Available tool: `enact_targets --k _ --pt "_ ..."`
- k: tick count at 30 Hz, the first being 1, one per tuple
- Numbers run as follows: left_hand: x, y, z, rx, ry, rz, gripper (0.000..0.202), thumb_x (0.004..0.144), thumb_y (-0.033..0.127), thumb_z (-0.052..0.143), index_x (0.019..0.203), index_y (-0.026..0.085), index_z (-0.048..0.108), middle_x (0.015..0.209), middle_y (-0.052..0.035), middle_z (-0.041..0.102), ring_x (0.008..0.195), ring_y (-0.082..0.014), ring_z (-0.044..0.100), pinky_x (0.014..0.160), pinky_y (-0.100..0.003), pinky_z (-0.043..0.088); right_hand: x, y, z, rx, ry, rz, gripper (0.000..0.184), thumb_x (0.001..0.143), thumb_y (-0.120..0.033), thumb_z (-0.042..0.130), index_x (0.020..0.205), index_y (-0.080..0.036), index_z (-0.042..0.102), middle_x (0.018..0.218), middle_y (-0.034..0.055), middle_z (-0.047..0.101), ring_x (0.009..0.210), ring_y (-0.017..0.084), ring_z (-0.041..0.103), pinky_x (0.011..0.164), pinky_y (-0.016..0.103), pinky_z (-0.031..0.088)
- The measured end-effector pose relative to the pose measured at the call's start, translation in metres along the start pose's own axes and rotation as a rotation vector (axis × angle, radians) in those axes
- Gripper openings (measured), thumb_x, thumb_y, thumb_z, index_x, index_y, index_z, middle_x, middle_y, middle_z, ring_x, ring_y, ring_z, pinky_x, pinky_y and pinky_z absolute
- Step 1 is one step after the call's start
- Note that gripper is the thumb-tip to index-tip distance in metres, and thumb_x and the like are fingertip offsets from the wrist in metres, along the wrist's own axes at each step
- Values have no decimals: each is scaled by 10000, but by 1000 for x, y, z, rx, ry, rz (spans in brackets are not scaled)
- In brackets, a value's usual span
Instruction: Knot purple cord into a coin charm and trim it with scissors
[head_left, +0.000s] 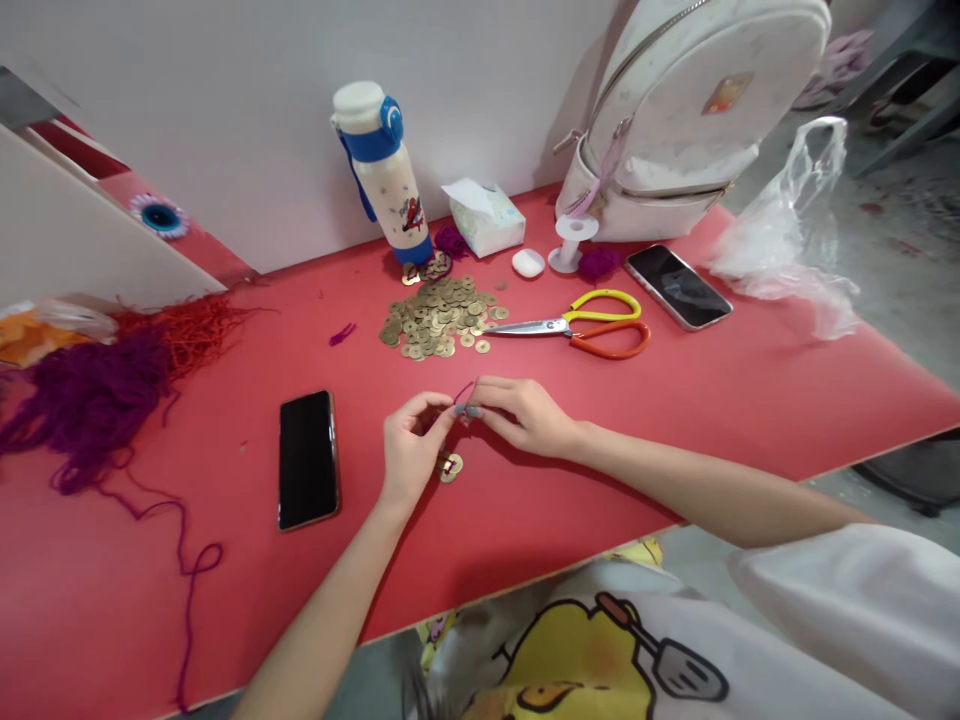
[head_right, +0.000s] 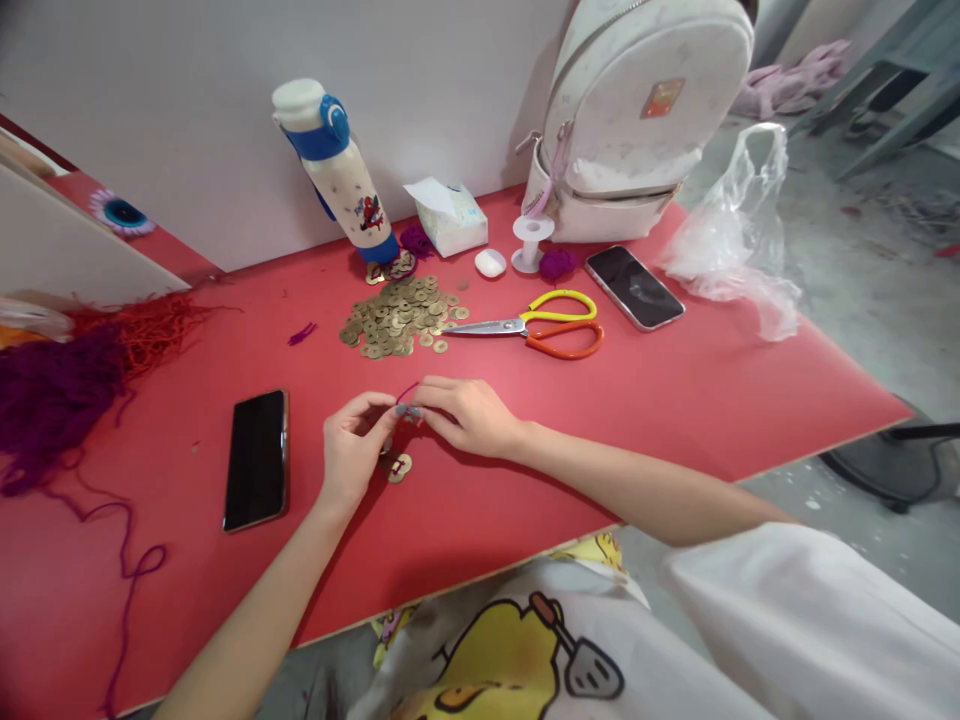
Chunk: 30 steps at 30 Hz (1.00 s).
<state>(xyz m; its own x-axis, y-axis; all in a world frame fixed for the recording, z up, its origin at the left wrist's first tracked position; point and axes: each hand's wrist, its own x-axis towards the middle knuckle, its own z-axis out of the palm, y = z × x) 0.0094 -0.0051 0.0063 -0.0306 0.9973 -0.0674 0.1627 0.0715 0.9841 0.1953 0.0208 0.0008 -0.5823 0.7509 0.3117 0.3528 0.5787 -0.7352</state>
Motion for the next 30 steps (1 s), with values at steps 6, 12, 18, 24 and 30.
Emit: enact_targets --k 6,12,18,24,30 --pt "-4 2 3 -63 42 -29 225 797 393 721 792 175 666 570 41 574 408 -72 487 385 -177 398 -2 -4 -1 -398 39 -185 224 980 -215 402 905 -189 611 868 57 652 685 154 535 579 280 290" --pt "-10 5 8 -118 18 -141 275 771 436 744 775 187 628 510 78 491 306 -61 395 284 -182 338 -4 -5 1 -442 24 -237 254 994 -237 381 899 -179 610 840 56 638 653 146 522 578 288 298" --pt "-5 1 1 165 93 45 175 797 358 717 787 183 716 676 -8 676 506 -109 559 450 -203 451 -5 1 0 -432 136 -155 284 1025 -320 425 961 -225 685 943 45 677 706 128 568 581 276 311" --pt "-3 -1 -1 422 19 218 108 845 289 676 791 213 732 752 -17 733 640 -152 629 624 -250 472 -4 3 0 -333 177 -105 295 1001 -393 501 878 -225 711 881 30 668 699 113 586 568 253 329" --pt "3 1 -12 537 -167 397 164 891 333 638 817 227 738 804 -36 756 720 -178 671 674 -268 468 -2 4 -1 -96 102 23 211 957 -374 583 877 -225 708 939 31 650 734 120 594 605 233 370"
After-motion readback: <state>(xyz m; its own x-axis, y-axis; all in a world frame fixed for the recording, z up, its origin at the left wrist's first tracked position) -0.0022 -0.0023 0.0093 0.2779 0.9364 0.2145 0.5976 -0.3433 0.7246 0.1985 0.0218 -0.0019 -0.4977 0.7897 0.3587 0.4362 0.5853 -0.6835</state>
